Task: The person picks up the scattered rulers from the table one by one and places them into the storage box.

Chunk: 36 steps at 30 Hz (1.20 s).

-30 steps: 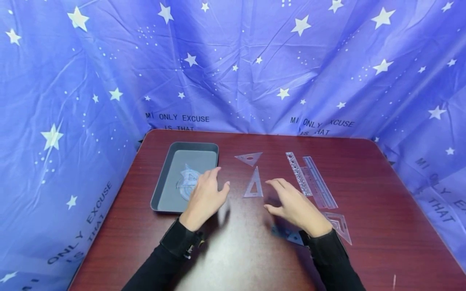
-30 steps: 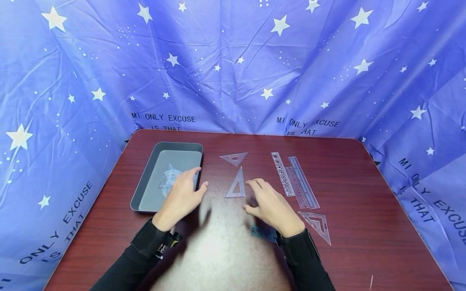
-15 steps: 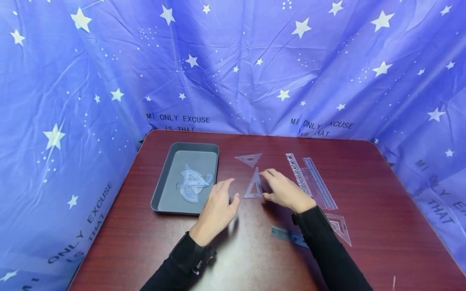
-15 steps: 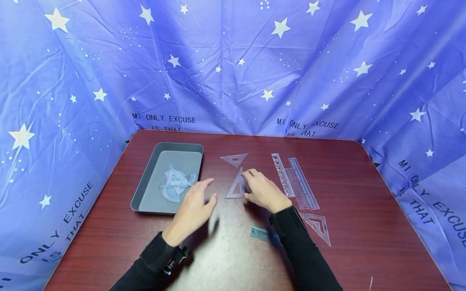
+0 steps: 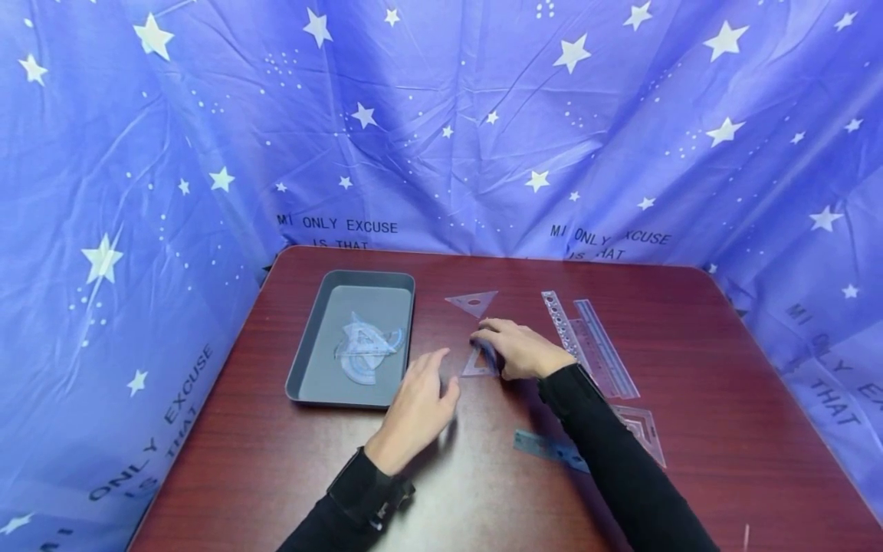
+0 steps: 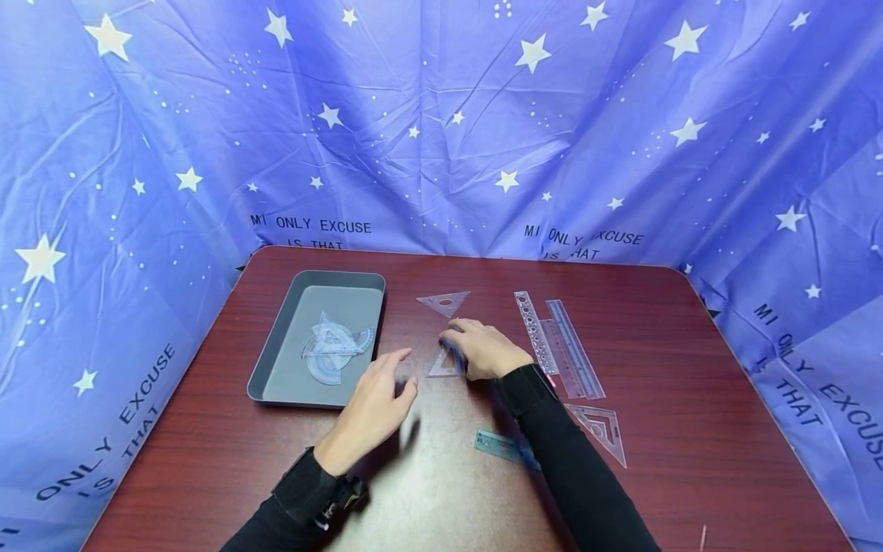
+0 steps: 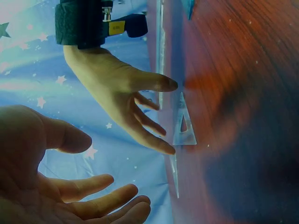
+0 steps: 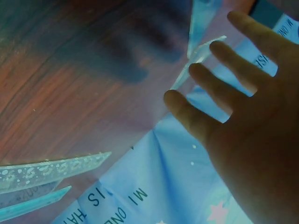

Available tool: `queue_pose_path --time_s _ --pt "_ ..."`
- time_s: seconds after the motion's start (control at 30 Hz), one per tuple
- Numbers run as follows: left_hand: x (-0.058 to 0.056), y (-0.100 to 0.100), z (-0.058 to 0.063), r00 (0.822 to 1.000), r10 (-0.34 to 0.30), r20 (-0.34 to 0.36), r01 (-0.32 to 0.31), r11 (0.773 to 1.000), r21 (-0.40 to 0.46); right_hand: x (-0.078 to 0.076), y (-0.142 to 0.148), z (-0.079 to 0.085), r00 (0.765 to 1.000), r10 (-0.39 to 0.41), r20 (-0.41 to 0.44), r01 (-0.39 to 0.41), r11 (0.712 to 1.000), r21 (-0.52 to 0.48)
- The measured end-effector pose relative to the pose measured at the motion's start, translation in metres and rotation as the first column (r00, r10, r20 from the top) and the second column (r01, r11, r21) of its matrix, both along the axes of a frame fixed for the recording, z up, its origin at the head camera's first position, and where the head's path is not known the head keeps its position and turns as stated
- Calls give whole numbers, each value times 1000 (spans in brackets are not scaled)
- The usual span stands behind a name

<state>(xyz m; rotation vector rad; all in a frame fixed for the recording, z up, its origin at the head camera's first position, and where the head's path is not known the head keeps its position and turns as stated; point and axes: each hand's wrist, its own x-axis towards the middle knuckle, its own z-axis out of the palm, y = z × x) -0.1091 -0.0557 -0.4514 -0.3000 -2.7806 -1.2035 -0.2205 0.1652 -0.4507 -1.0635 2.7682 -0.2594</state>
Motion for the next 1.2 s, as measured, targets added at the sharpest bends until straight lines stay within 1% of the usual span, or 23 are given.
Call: queue_pose_path --time_s 0.13,0.2,0.27,0.37,0.47,0.57,0.77,0.9,1.0,1.03,1.1,1.17,1.2 --pt "1 -1 -3 1000 -3 5 3 1000 3 -6 -1 -6 997 80 -22 -80 997 -2" --pt "1 -1 -5 1000 -3 6 3 1000 5 -7 -2 -7 994 99 -34 -100 995 -18" --pt "1 -1 -6 1000 -4 0 4 1000 6 -7 -2 -8 994 101 -43 -102 994 -28" --pt "1 -1 -8 1000 -8 5 8 1000 6 -7 -3 -7 997 66 -33 -67 997 -24" --pt "1 -1 -7 1000 -13 9 13 1000 2 -7 -5 -6 1000 17 -15 -17 1000 0" --pt "2 0 -7 1000 -18 19 18 1000 5 -7 -6 -7 1000 -14 -24 15 1000 27" --pt "2 0 -9 998 -26 50 26 1000 -8 -8 -7 -8 997 -55 -46 57 997 48" --pt "3 0 -8 998 -30 52 30 999 -16 -8 -6 -8 996 -78 -44 80 995 53" --pt "2 0 -9 999 -37 38 36 999 3 -9 -5 -8 996 -82 -41 84 995 57" --pt "1 -1 -11 999 -39 35 39 999 15 -9 -5 -8 996 -81 -40 83 995 60" --pt "-5 -2 -31 999 -43 -17 43 999 1 -9 -5 -8 996 -76 -39 78 995 63" --pt "-10 -2 -45 998 -43 -40 43 999 -1 -9 -5 -8 997 -73 -34 75 995 64" --pt "-13 -2 -55 998 -38 -53 38 999 -5 -9 -5 -9 997 -72 -31 74 995 62"
